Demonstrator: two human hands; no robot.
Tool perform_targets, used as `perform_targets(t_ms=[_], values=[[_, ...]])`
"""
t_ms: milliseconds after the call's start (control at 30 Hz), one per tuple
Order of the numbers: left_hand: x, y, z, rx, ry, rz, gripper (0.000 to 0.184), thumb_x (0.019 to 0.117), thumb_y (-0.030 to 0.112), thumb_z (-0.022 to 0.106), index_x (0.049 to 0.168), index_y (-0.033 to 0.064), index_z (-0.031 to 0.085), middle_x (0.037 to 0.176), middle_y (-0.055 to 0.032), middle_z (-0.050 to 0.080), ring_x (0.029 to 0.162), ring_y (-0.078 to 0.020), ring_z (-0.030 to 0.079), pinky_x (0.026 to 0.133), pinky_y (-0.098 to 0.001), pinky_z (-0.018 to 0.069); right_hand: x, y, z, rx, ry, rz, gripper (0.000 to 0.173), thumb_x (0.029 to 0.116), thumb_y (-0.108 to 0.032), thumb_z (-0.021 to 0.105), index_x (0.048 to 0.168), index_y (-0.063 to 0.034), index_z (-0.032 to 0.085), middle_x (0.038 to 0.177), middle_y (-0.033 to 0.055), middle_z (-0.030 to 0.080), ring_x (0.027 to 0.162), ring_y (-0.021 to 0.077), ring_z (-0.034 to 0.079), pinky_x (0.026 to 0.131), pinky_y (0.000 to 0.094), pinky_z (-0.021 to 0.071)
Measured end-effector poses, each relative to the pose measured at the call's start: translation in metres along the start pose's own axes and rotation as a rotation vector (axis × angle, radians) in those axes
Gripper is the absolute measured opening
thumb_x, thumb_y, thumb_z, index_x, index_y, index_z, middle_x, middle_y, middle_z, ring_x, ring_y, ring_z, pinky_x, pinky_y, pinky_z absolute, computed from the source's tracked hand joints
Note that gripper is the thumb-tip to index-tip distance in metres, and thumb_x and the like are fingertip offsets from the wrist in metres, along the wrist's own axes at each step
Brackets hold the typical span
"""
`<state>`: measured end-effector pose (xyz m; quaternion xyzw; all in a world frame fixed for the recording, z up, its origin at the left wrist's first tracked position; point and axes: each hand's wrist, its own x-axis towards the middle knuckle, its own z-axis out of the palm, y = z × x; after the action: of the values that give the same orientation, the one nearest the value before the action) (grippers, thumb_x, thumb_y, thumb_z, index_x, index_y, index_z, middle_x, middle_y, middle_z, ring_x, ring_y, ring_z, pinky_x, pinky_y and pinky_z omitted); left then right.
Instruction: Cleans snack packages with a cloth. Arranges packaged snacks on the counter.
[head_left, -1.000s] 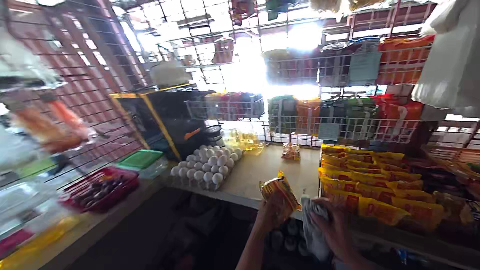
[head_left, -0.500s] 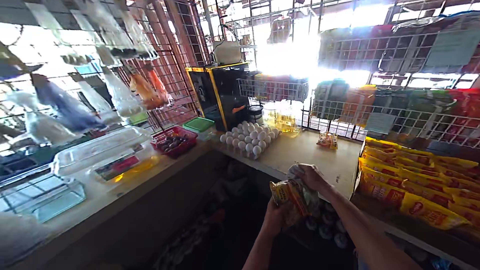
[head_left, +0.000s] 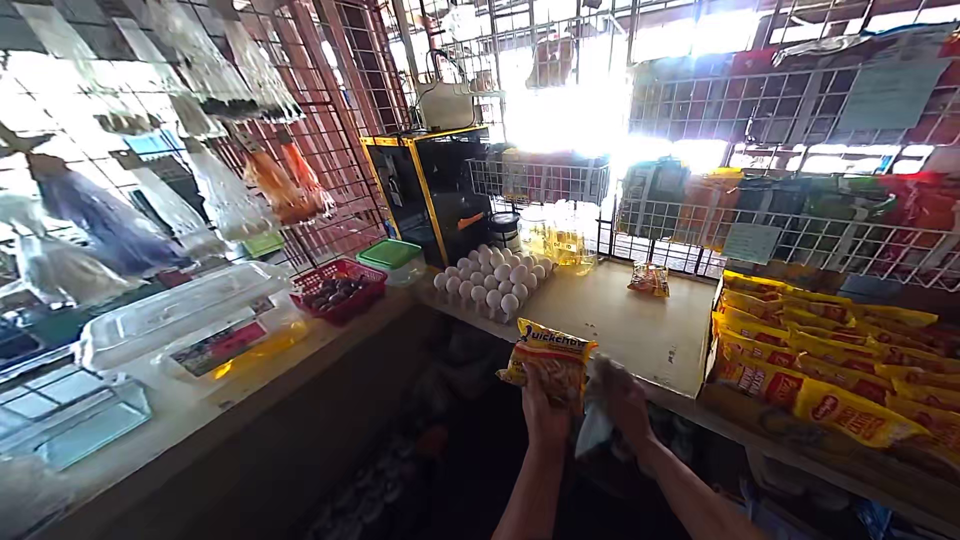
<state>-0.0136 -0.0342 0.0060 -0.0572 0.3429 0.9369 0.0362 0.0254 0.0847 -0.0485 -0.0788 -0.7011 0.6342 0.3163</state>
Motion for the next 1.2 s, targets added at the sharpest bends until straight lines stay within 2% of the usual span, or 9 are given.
perform_targets(t_ms=[100,200,333,433,567,767,933,1100,1200], values=[[0.001,-0.015,0.002,0.016,-0.044,-0.019,0.037,0.1130,0.033,0.028,0.132,0.0061,0.045,0.098,-0.0050,0.067,0.086,-0.0123,0.069,0.078,-0.0322,0.0602,0.008,-0.026,-0.008,0.307,-0.073,0.384,0.045,0.1100,-0.032,0.039,0.132,0.0045,0.052,0.103,0.0104,0.068,0.091,0.0093,0.067,0.085,0.0299,0.0576],[0.006,-0.034,-0.003,0.030,-0.157,-0.087,0.032,0.1127,0.028,0.028,0.128,0.0061,0.047,0.094,-0.0030,0.070,0.085,-0.0106,0.071,0.079,-0.0301,0.0608,0.009,-0.046,-0.004,0.348,-0.038,0.282,0.038,0.0896,-0.004,0.071,0.123,0.0063,0.056,0.099,0.0085,0.071,0.090,0.0070,0.069,0.085,0.0254,0.0574],[0.013,-0.046,-0.014,0.200,-0.044,-0.240,0.042,0.1115,0.027,0.039,0.148,0.0079,0.033,0.113,-0.0127,0.060,0.090,-0.0188,0.064,0.078,-0.0352,0.0544,0.019,-0.034,-0.016,-0.114,-0.022,-0.095,0.050,0.0770,-0.010,0.082,0.119,0.0112,0.063,0.109,0.0163,0.072,0.103,0.0165,0.069,0.096,0.0329,0.0547],[0.000,-0.032,-0.019,0.229,-0.172,-0.384,0.066,0.1090,0.056,0.021,0.154,0.0083,0.030,0.137,-0.0187,0.056,0.114,-0.0290,0.063,0.093,-0.0483,0.0534,0.019,-0.012,-0.029,-0.489,-0.158,-0.626,0.033,0.0799,-0.011,0.078,0.111,0.0018,0.075,0.110,0.0197,0.073,0.105,0.0330,0.071,0.093,0.0452,0.0582],[0.005,-0.024,-0.024,0.172,-0.105,-0.400,0.025,0.1092,0.023,0.042,0.118,0.0049,0.057,0.091,-0.0084,0.071,0.080,-0.0160,0.072,0.072,-0.0334,0.0614,-0.002,0.010,-0.039,-0.648,-0.400,-0.948,0.029,0.0862,-0.001,0.067,0.110,-0.0117,0.078,0.114,0.0102,0.074,0.109,0.0281,0.070,0.095,0.0388,0.0571],[0.016,-0.028,-0.051,0.310,-0.191,-0.216,0.036,0.1013,0.000,0.052,0.136,0.0013,0.043,0.102,-0.0131,0.071,0.087,-0.0206,0.073,0.078,-0.0390,0.0628,0.015,-0.016,-0.053,-0.329,-0.194,-0.308,0.049,0.0818,-0.023,0.082,0.118,0.0075,0.068,0.118,0.0231,0.068,0.108,0.0297,0.068,0.097,0.0445,0.0552],[-0.008,-0.044,-0.048,0.483,-0.490,-0.107,0.031,0.0925,0.004,0.056,0.123,0.0014,0.052,0.095,-0.0017,0.073,0.086,-0.0095,0.071,0.082,-0.0310,0.0610,0.020,-0.042,-0.020,-0.597,-0.531,-0.643,0.039,0.1000,-0.028,0.058,0.133,-0.0080,0.067,0.144,0.0159,0.059,0.141,0.0343,0.048,0.117,0.0523,0.0384],[-0.010,-0.031,-0.057,0.627,-0.652,-0.240,0.043,0.0921,-0.002,0.061,0.133,-0.0025,0.047,0.105,-0.0076,0.073,0.092,-0.0162,0.073,0.086,-0.0370,0.0621,0.065,-0.037,-0.026,-0.646,-0.788,-0.131,0.037,0.1035,-0.031,0.056,0.116,0.0007,0.071,0.115,0.0196,0.071,0.112,0.0342,0.066,0.101,0.0551,0.0494],[-0.009,-0.029,-0.062,0.499,-0.527,-0.226,0.040,0.0928,-0.002,0.057,0.131,-0.0025,0.046,0.102,-0.0101,0.074,0.089,-0.0190,0.074,0.083,-0.0388,0.0629,0.079,-0.042,-0.038,-0.581,-0.530,-0.001,0.036,0.1030,-0.028,0.058,0.115,0.0036,0.070,0.112,0.0231,0.070,0.106,0.0354,0.068,0.098,0.0532,0.0511]])
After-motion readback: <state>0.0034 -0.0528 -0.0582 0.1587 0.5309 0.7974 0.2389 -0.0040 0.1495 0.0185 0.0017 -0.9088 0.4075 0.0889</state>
